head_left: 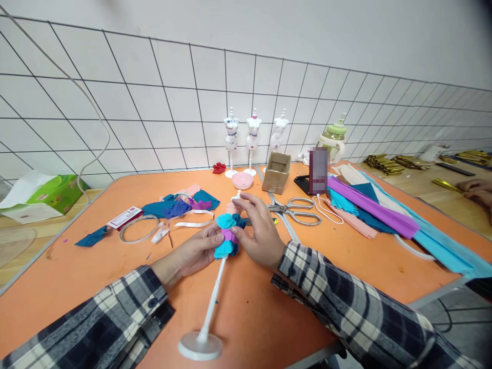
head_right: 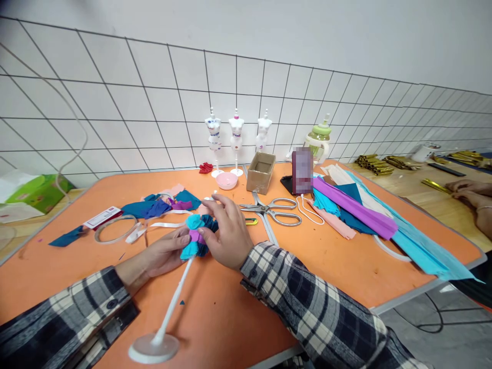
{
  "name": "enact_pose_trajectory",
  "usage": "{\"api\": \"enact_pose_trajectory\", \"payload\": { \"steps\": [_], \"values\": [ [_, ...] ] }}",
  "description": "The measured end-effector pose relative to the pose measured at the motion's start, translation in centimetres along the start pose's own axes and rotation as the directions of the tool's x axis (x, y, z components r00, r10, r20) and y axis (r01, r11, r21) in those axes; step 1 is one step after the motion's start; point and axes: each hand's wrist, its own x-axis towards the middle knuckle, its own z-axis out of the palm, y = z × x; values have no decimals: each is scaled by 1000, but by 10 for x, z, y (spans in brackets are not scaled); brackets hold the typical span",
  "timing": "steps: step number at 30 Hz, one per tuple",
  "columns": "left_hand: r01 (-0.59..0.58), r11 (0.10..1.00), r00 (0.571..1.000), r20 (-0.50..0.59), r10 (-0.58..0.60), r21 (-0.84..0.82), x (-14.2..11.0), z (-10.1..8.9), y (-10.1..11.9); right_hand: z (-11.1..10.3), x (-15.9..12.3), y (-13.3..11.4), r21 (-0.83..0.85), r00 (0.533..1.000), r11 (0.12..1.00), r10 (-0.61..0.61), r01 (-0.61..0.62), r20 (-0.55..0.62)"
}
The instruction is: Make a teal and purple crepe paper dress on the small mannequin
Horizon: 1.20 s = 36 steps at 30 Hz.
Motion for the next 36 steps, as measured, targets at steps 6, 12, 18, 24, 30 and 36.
{"api": "enact_pose_trajectory", "payload": {
  "steps": [6,12,18,24,30,36],
  "values": [
    [-22,995,1000,18,23,-94,-1,0,3,6,0,12,122,999,991,48,-45,-21],
    [-28,978,999,-31,22,-209,-2,1,8,0,3,18,110,989,994,7,9,-149],
    [-34,985,998,-61,24,-168,-2,3,5,1,2,11,-31,993,1000,1,-5,-119],
    [-52,998,985,-167,45,-39,-2,3,1,4,2,16,14,982,991,130,-130,-137],
    [-82,988,952,-283,116,128,-4,16,0,4,4,15,35,990,990,138,-137,-38],
    [-84,861,912,-310,269,502,-7,25,-3,4,7,22,99,968,963,250,-251,16]
  ]
}}
